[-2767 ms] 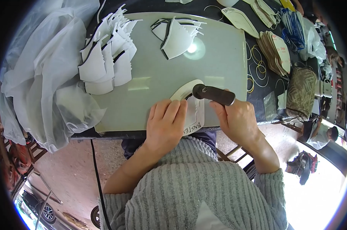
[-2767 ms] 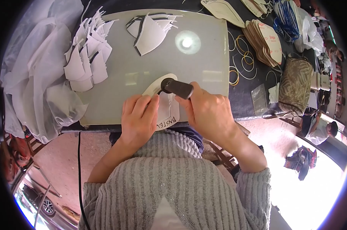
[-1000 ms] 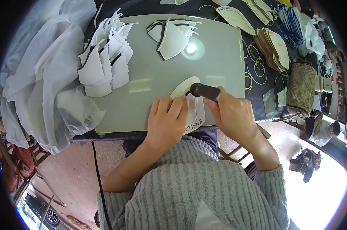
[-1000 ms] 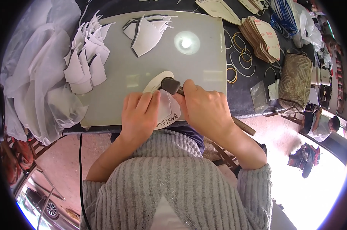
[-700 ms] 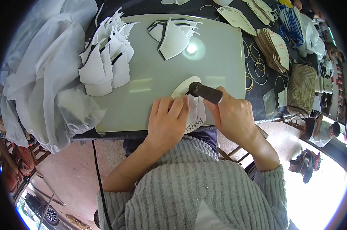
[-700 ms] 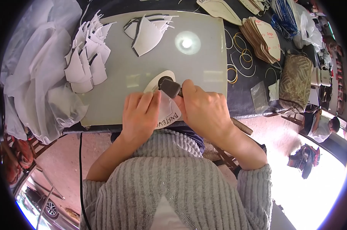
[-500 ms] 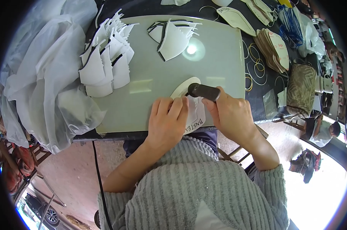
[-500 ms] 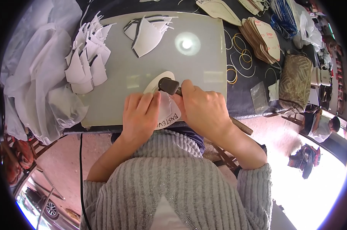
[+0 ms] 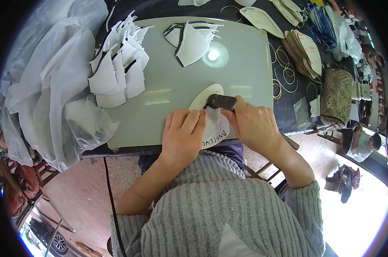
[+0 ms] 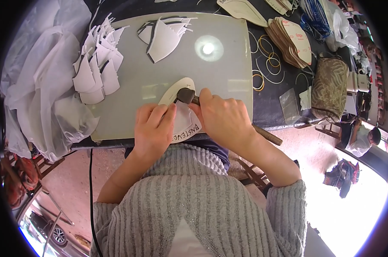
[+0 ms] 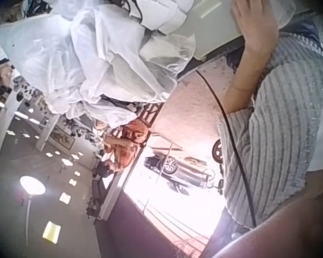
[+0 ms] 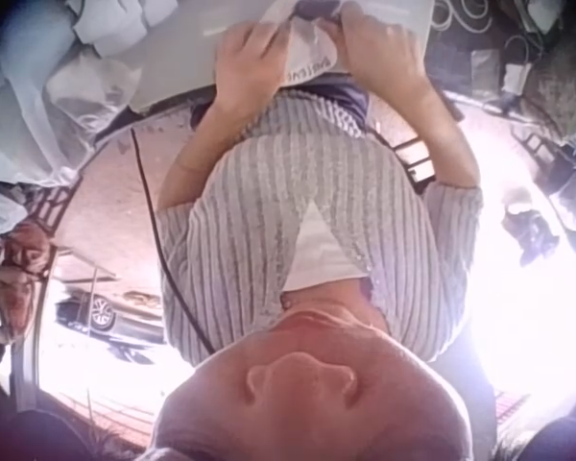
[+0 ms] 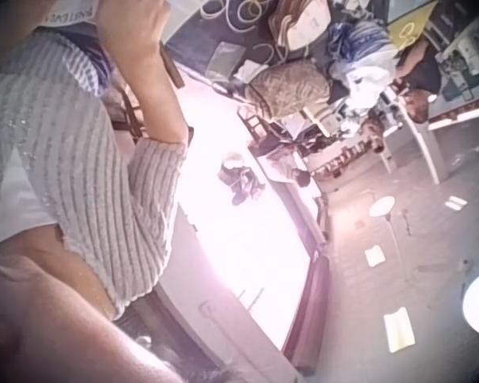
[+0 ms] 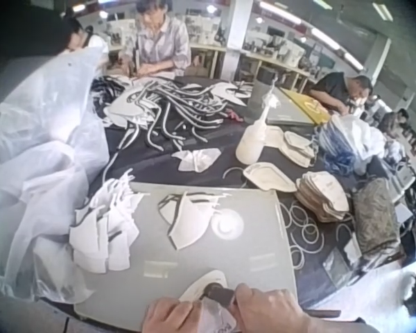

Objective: The person is hammering leather shoe components onto a template at a workbench in a factory.

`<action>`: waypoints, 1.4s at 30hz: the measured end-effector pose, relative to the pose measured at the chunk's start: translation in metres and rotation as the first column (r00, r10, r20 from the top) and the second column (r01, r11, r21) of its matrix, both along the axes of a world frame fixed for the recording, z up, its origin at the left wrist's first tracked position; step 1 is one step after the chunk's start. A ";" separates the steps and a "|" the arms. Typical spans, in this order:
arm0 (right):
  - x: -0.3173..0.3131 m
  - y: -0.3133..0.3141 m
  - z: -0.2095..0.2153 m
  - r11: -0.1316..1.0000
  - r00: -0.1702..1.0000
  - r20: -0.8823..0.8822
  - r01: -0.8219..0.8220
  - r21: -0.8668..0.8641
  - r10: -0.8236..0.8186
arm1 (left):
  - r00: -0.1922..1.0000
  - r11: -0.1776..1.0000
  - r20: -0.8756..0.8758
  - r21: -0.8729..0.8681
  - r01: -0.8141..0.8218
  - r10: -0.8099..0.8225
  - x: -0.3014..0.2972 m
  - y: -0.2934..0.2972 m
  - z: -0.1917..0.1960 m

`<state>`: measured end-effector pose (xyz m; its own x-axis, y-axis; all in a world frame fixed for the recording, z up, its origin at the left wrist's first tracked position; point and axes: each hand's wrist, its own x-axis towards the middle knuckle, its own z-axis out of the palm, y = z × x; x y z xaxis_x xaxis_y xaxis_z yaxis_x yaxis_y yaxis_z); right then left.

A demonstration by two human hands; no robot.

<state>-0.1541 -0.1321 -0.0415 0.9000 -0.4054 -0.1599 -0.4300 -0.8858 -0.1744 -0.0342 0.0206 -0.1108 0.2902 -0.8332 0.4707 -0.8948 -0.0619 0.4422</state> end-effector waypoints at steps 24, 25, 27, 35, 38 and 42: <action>-0.004 0.005 -0.002 0.999 1.000 0.005 0.027 0.045 -0.028 | 0.989 0.997 -0.133 -0.031 -0.071 0.067 -0.004 0.011 0.008; -0.005 0.006 -0.002 1.000 1.000 0.019 0.003 0.007 -0.003 | 0.997 0.998 -0.050 -0.020 -0.060 0.059 -0.005 0.011 0.007; -0.002 0.005 0.013 0.998 1.000 -0.005 0.016 0.069 -0.016 | 0.998 0.999 0.034 -0.008 -0.051 0.051 -0.006 0.012 0.004; 0.003 0.000 0.005 0.994 0.997 -0.082 -0.009 0.112 0.018 | 0.996 1.000 0.089 -0.018 -0.021 0.023 0.001 0.003 -0.002; 0.006 0.000 0.006 0.994 0.950 0.309 -0.077 0.078 0.050 | 0.997 1.000 0.076 -0.002 0.010 -0.009 0.005 0.004 -0.002; 0.009 0.004 0.012 0.986 0.999 -0.046 0.004 0.169 0.004 | 0.994 0.995 -0.048 0.013 -0.095 0.095 0.003 0.013 0.011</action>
